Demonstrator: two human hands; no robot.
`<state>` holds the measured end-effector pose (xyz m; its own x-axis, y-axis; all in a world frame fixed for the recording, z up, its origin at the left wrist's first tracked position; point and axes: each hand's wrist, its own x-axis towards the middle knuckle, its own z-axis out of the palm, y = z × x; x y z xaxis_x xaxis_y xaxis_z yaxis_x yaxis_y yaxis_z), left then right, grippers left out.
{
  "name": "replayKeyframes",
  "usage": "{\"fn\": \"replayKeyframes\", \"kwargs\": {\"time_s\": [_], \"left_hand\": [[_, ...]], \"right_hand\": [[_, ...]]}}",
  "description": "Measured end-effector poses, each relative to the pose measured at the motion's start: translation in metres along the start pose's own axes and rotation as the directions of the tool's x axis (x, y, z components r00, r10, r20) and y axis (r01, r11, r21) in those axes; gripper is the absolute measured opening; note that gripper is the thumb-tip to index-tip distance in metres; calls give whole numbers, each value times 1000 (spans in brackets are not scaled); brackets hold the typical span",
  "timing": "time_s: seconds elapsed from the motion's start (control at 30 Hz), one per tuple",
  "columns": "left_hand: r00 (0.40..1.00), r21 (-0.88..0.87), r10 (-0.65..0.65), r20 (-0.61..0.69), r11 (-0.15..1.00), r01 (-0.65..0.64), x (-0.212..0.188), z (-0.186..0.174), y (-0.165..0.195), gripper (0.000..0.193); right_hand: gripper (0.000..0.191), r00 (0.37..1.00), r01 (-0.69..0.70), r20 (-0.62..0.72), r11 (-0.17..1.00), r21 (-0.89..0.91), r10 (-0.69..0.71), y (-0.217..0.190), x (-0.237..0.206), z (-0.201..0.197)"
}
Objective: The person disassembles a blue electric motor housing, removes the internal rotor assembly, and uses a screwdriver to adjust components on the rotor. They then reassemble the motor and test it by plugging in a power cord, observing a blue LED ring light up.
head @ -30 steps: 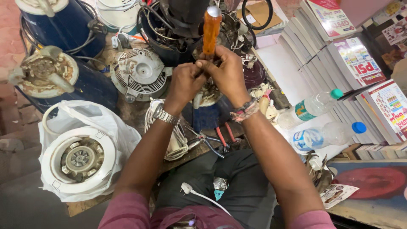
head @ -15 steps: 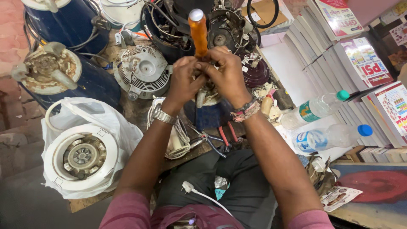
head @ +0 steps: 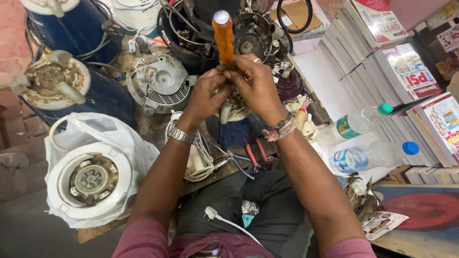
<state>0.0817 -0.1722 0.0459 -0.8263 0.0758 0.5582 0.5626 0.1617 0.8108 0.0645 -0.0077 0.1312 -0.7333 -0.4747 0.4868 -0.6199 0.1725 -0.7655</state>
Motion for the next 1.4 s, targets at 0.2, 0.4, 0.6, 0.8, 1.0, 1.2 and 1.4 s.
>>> {"fn": "replayKeyframes", "kwargs": {"time_s": [0.2, 0.4, 0.6, 0.8, 1.0, 1.2, 1.4], "left_hand": [[954, 433, 264, -145, 884, -179, 2, 5, 1, 25], [1000, 8, -21, 8, 1000, 21, -2, -2, 5, 21], [963, 384, 243, -117, 905, -182, -1, 3, 3, 20], [998, 163, 65, -19, 985, -61, 1, 1, 2, 24], [1000, 422, -11, -7, 907, 13, -3, 2, 4, 38], [931, 684, -355, 83, 700, 206, -9, 12, 8, 75], [909, 726, -412, 66, 644, 240, -3, 23, 12, 61]], "right_hand": [[23, 999, 13, -26, 940, -341, -23, 0, 2, 3], [23, 995, -50, 74, 977, -205, 67, -2, 0, 0], [22, 996, 85, 33, 947, -309, -79, -7, 1, 1], [27, 999, -36, 7, 989, -142, 38, -13, 2, -3], [19, 999, -43, -21, 966, -255, 39, -12, -5, -7], [12, 971, -159, -181, 987, 10, 158, 8, -28, -17], [14, 938, -112, -266, 922, 370, 220, 29, -42, -28]]}}
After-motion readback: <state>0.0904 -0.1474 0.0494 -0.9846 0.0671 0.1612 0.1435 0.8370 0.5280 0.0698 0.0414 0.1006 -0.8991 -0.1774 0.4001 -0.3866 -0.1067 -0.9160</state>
